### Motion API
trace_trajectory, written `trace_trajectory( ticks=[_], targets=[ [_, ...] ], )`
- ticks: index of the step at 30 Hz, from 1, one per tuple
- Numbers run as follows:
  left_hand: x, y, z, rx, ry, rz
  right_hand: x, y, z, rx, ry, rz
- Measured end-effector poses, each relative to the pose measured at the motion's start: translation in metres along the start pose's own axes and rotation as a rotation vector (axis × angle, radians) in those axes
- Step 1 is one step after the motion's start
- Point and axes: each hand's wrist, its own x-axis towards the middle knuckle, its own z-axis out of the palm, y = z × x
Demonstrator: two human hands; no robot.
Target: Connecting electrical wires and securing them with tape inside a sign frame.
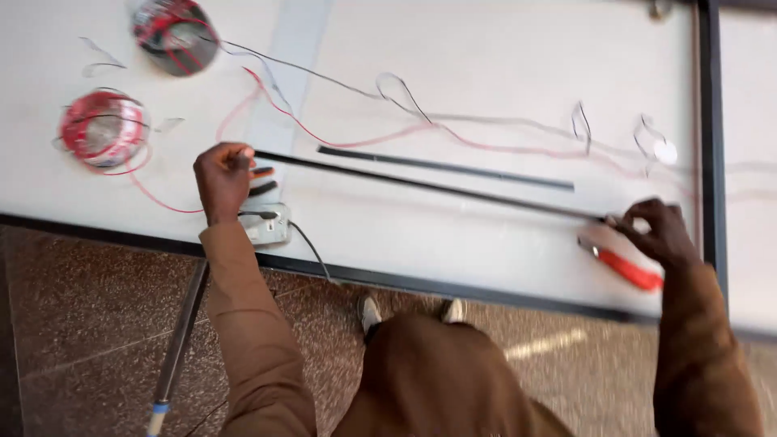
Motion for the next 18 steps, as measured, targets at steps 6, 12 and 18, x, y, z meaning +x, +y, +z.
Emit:
trace_trajectory(
  ticks=[6,12,18],
  targets=[
    [0.013,-0.030,0.095,-0.048,-0.056,-0.075,0.001,0.074,0.076,-0.188,0.201,0.071],
    [-0.001,-0.041,0.131,0.302,-0.083,-0.146,0.002,0.020,0.050,-0.165,0.131,0.381],
    [0.005,-0.086,0.139,0.375,-0.024,-0.098,0.012,0.007,0.055,-0.095,0.141,0.409]
  ],
)
